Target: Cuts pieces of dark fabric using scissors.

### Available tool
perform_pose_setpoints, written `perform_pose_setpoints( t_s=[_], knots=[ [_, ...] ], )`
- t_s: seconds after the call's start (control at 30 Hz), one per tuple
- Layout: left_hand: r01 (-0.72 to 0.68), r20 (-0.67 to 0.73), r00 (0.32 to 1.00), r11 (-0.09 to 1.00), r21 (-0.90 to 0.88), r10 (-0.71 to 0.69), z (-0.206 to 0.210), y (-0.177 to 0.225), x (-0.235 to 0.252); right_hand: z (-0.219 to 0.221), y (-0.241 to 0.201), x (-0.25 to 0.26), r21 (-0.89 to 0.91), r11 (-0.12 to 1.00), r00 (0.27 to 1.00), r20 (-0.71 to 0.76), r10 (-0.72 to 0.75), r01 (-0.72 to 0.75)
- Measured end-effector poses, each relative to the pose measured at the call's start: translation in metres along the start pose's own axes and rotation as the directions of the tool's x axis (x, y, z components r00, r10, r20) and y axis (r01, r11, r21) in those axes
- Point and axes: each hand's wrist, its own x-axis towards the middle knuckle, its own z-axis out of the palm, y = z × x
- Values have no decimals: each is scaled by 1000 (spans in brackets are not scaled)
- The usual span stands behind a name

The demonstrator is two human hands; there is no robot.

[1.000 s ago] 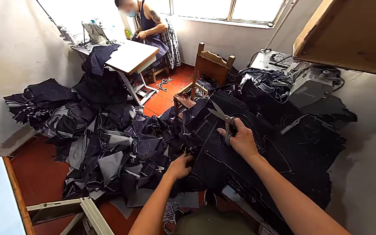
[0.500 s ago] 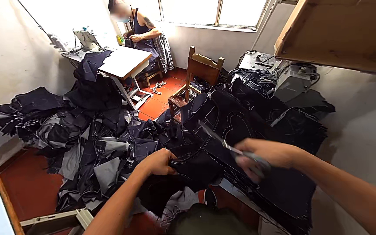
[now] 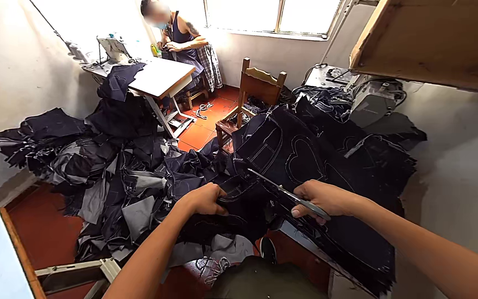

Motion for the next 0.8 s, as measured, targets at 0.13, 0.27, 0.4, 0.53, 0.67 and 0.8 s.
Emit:
perform_pose_setpoints(
  t_s=[0.13, 0.27, 0.4, 0.53, 0.67, 0.8],
  knots=[
    [-147, -88, 987, 981, -125, 136, 8, -1, -18, 18, 24, -22, -7, 931, 890, -291, -352, 366],
    [-602, -480, 767, 736, -308, 426, 1, 33, -81, 74, 42, -23, 126, 697, 620, -587, -521, 706],
    [-706, -736, 577, 669, -232, 353, -56, 89, -165, 137, 16, -5, 398, 469, 595, -688, -416, 788],
    [-526, -894, 448, 808, -267, -3, -121, 130, -189, 121, 0, -61, 269, 451, 377, -910, -169, 851],
    [-494, -879, 409, 870, 12, 245, -142, 175, -114, 50, 55, -194, 94, 682, 143, -990, -15, 725],
    [-220, -850, 421, 945, 242, 316, -129, 207, 14, -34, 104, -251, 320, 867, 159, -947, 279, 382]
  ],
)
